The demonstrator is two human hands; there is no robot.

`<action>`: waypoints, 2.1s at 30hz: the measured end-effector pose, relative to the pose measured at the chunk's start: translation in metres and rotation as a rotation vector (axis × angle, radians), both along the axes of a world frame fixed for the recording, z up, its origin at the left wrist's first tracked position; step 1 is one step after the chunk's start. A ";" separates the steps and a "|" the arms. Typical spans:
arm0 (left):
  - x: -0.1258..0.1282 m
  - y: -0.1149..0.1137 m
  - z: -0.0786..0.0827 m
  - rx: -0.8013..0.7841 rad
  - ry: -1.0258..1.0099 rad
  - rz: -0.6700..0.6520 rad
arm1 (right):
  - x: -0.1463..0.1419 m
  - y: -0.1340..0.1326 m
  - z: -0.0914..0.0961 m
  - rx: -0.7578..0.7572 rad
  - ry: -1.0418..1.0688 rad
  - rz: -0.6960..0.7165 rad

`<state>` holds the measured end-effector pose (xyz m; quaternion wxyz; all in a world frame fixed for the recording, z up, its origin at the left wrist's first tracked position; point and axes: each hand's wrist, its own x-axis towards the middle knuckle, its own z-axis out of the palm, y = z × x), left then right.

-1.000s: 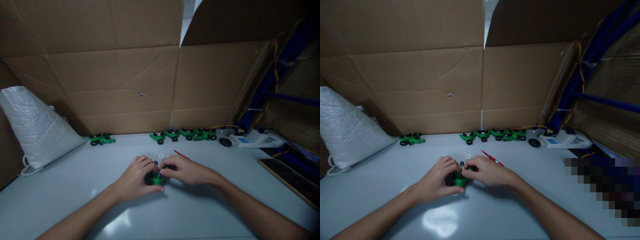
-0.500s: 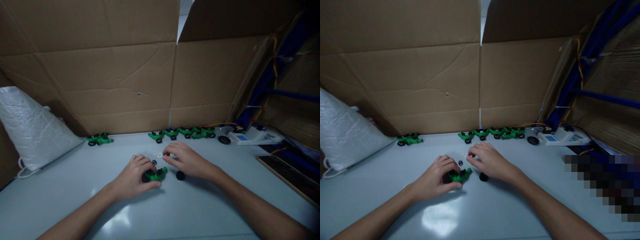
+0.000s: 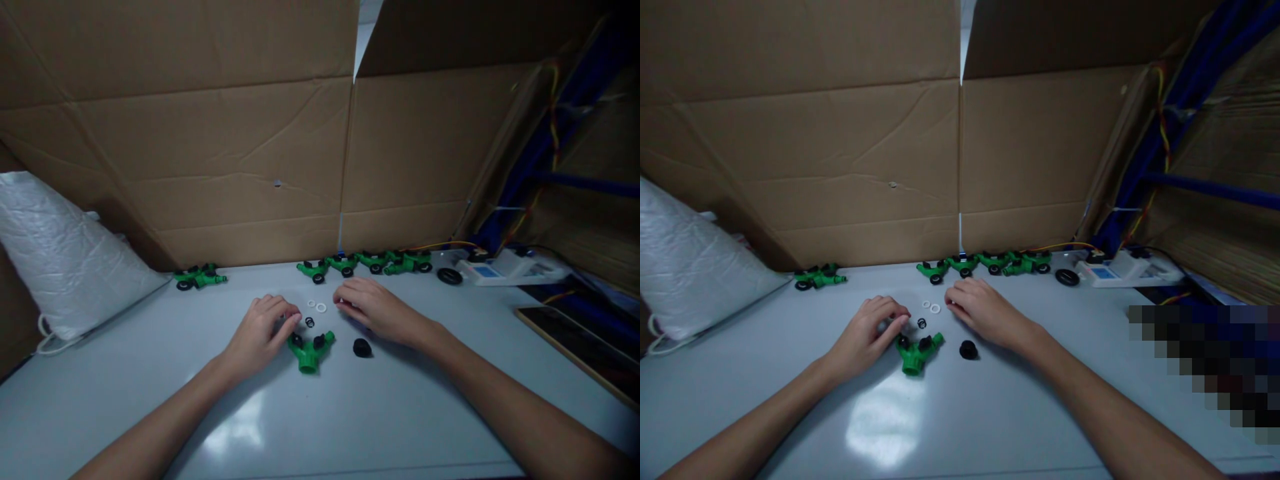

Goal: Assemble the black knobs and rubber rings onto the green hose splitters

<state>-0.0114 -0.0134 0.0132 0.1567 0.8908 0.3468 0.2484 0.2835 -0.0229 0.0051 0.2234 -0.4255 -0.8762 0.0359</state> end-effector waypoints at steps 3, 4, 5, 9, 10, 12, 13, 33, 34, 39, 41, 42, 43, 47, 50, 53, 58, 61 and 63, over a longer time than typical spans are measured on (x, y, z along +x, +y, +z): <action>0.001 -0.001 -0.002 -0.018 0.004 -0.010 | -0.012 -0.006 -0.003 0.003 -0.022 0.052; 0.001 -0.001 -0.002 -0.020 0.012 -0.018 | -0.016 -0.008 -0.004 0.011 -0.030 0.070; 0.001 -0.002 -0.001 -0.016 0.020 -0.026 | -0.019 -0.009 -0.006 0.015 -0.041 0.091; 0.002 -0.004 0.000 0.012 0.040 -0.040 | -0.026 -0.013 -0.010 0.032 -0.072 0.124; 0.002 -0.004 0.000 0.018 0.043 -0.039 | -0.026 -0.014 -0.011 0.031 -0.069 0.123; 0.002 -0.004 0.000 0.023 0.050 -0.038 | -0.025 -0.013 -0.012 0.021 -0.057 0.121; 0.002 -0.004 0.000 0.026 0.053 -0.038 | -0.025 -0.012 -0.012 0.014 -0.051 0.119; -0.003 0.001 -0.003 0.110 -0.143 0.209 | 0.006 0.009 -0.012 0.253 -0.159 -0.316; -0.004 0.002 -0.003 0.102 -0.172 0.231 | 0.007 0.009 -0.011 0.256 -0.144 -0.329; -0.004 0.005 -0.004 0.058 -0.226 0.269 | 0.014 0.007 0.004 0.099 -0.033 -0.150; -0.004 0.005 -0.004 0.053 -0.221 0.267 | 0.018 0.005 0.011 -0.042 0.025 -0.027; -0.004 0.005 -0.004 0.051 -0.215 0.267 | 0.021 0.004 0.015 -0.120 0.035 0.003; -0.004 0.005 -0.004 0.049 -0.210 0.266 | 0.023 0.003 0.017 -0.200 0.028 0.022; -0.003 0.004 -0.005 0.053 -0.191 0.238 | 0.028 0.000 0.021 -0.384 -0.058 0.052; -0.003 0.003 -0.005 0.054 -0.177 0.198 | 0.027 0.000 0.020 -0.401 -0.091 0.092; -0.001 0.002 -0.004 0.065 -0.150 0.156 | 0.026 0.000 0.017 -0.394 -0.110 0.110; 0.000 0.000 -0.003 0.073 -0.126 0.139 | 0.029 0.001 0.014 -0.417 -0.122 0.075; 0.000 0.000 -0.003 0.078 -0.125 0.144 | 0.030 0.002 0.012 -0.418 -0.134 0.073; -0.001 0.000 -0.003 0.078 -0.117 0.143 | 0.030 0.001 0.011 -0.420 -0.153 0.074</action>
